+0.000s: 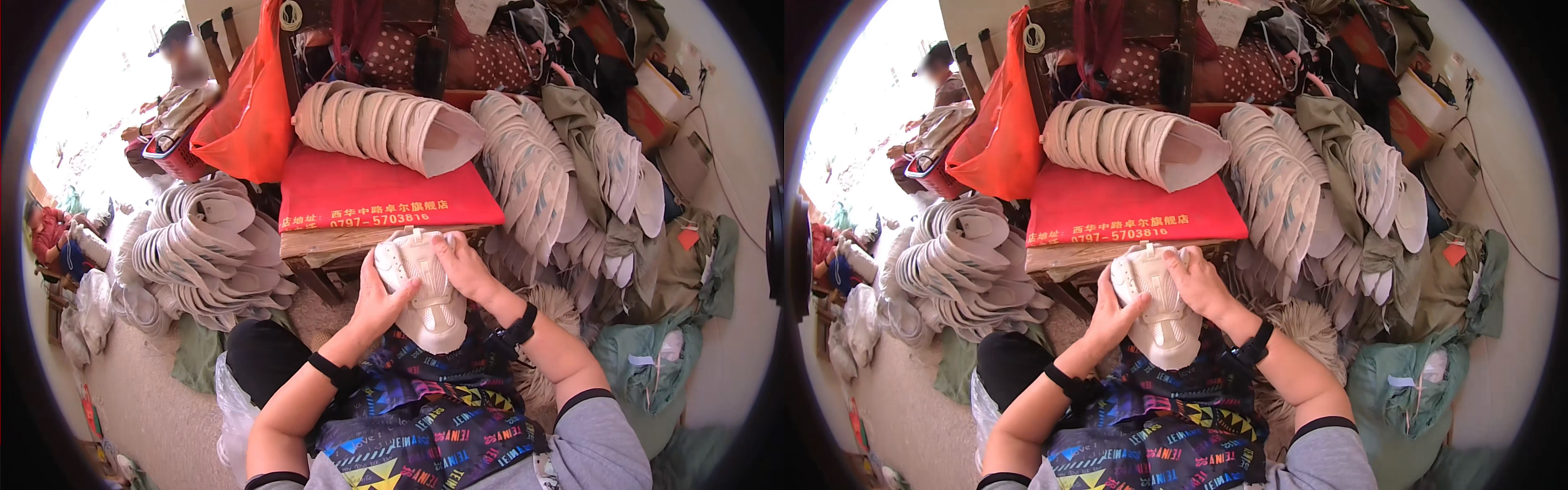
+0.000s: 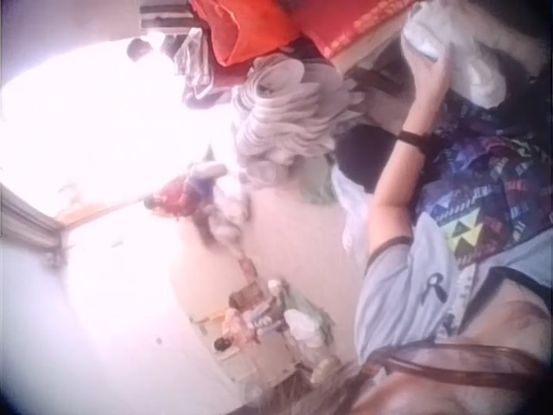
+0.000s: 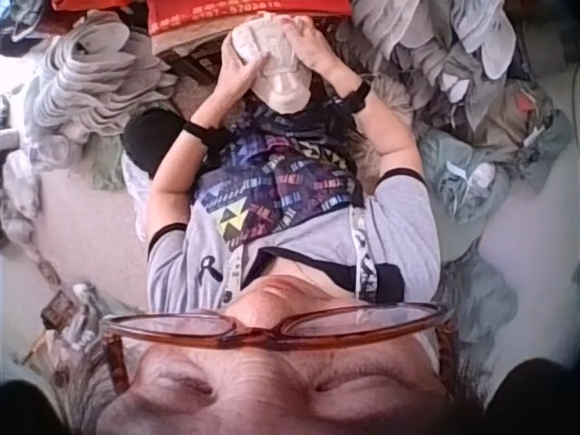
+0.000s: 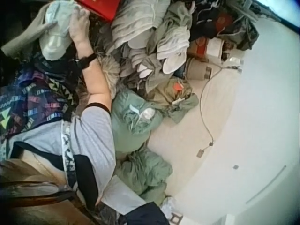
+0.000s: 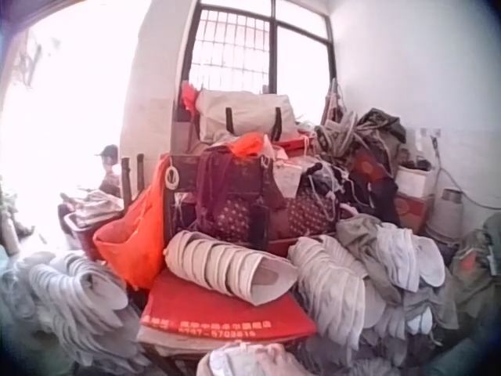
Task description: The person laces a shoe by hand, pulling the laces through the eyelets and tightening them. They then pick up another shoe from a plastic bag and thread a lace through its eyelets.
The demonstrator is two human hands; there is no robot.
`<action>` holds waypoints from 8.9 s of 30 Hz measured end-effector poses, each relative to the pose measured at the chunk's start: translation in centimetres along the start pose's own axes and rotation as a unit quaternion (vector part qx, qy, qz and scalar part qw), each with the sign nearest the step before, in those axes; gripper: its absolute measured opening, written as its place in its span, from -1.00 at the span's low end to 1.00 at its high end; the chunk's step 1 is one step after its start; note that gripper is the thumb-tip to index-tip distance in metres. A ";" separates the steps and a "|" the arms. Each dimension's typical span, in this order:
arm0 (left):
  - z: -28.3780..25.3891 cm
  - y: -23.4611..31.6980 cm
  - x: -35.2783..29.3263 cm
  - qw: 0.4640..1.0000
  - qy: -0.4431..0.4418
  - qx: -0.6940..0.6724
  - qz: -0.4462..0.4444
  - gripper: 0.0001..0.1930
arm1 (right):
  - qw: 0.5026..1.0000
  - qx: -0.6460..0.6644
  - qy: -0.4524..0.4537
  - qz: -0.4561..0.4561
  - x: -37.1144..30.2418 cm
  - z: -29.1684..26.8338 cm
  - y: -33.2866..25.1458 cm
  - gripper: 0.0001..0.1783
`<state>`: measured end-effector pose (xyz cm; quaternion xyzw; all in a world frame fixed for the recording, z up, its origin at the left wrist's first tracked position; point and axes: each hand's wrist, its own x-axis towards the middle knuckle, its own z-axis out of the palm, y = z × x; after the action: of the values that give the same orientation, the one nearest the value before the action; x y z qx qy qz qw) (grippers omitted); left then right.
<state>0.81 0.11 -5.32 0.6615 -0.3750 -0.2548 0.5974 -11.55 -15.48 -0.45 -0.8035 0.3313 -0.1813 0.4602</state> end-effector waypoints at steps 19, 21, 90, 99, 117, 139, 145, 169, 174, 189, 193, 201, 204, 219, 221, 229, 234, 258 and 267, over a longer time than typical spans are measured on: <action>-1.1 -4.5 0.8 0.990 -0.096 -0.059 -0.089 -0.10 | 0.964 0.111 -0.052 0.235 -9.8 -2.7 17.0 -0.56; -0.6 -4.2 0.6 0.982 -0.094 -0.087 -0.138 -0.06 | 0.945 0.029 -0.013 0.327 -14.2 -4.8 22.2 -0.64; -1.8 7.6 -4.6 0.955 -0.221 -0.084 -0.179 -0.93 | 0.977 -0.040 -0.186 -0.091 -8.1 -3.5 -5.2 -0.78; -1.3 5.7 -4.1 0.953 -0.180 -0.159 -0.184 -0.90 | 0.994 0.022 -0.095 -0.052 -7.0 -2.8 -2.1 -0.86; -1.5 6.3 -4.4 0.961 -0.185 -0.136 -0.152 -0.60 | 0.982 -0.009 -0.149 -0.115 -5.0 -4.2 -0.5 -0.81; -0.8 5.8 -4.4 0.959 -0.154 -0.192 -0.138 -0.55 | 0.990 -0.002 -0.083 -0.112 -4.9 -2.6 0.3 -0.91; -1.1 5.6 -4.0 0.959 -0.163 -0.186 -0.140 -0.54 | 0.954 -0.178 -0.025 -0.239 -4.8 -2.7 -0.4 -0.89; -1.2 4.6 -2.6 0.964 -0.174 -0.147 -0.140 -0.54 | 0.985 -0.088 -0.133 -0.066 -3.7 -2.5 -0.8 -0.83; -1.0 4.7 -2.7 0.971 -0.166 -0.123 -0.124 -0.54 | 0.978 -0.151 -0.101 -0.101 -3.8 -1.7 -0.3 -0.86; 1.6 3.9 -0.8 0.962 -0.081 0.215 0.147 -0.79 | 0.990 -0.020 -0.011 -0.142 -4.7 0.0 1.7 -0.83; 0.7 4.1 -0.7 0.925 -0.118 0.319 0.172 -0.87 | 0.990 0.010 -0.010 -0.139 -4.8 2.0 2.7 -0.85; -2.3 8.9 -2.7 0.815 -0.160 0.533 0.160 -0.72 | 0.999 0.020 0.004 -0.046 -8.7 -2.8 3.7 -0.73; -6.4 10.7 -2.9 0.929 -0.288 0.166 -0.163 -0.97 | 0.996 -0.033 0.008 -0.077 -9.4 -3.6 6.8 -0.81; -59.8 -3.2 -22.1 0.800 0.411 -0.436 -0.015 -0.77 | 0.829 -0.385 -0.205 0.350 -12.9 -15.0 21.3 -0.84; -63.7 -4.3 -25.0 0.627 0.586 -0.510 -0.059 -0.75 | 0.859 0.152 0.072 0.483 -13.7 -16.0 22.9 -0.81; -60.9 -6.5 -20.5 0.881 0.432 -0.185 -0.054 -0.56 | 0.705 0.521 0.402 0.264 -20.5 -31.1 35.2 -0.79; -62.8 -4.8 -28.5 0.820 0.561 0.044 -0.108 -0.53 | 0.886 -0.355 0.207 0.215 -27.0 -42.3 39.9 -0.85; -1.5 2.3 -2.2 0.966 -0.012 -0.173 -0.193 -0.82 | 0.989 0.134 -0.059 0.018 -5.1 -1.4 4.8 -0.86; -0.1 3.3 -3.3 0.960 -0.071 -0.108 -0.248 -0.79 | 0.977 0.142 -0.144 0.070 -5.2 -2.1 3.6 -0.76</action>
<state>-1.71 2.73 -2.40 0.6456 -0.2110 -0.4797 0.5555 -17.82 -14.45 -2.42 -0.7224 0.2874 -0.0766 0.6243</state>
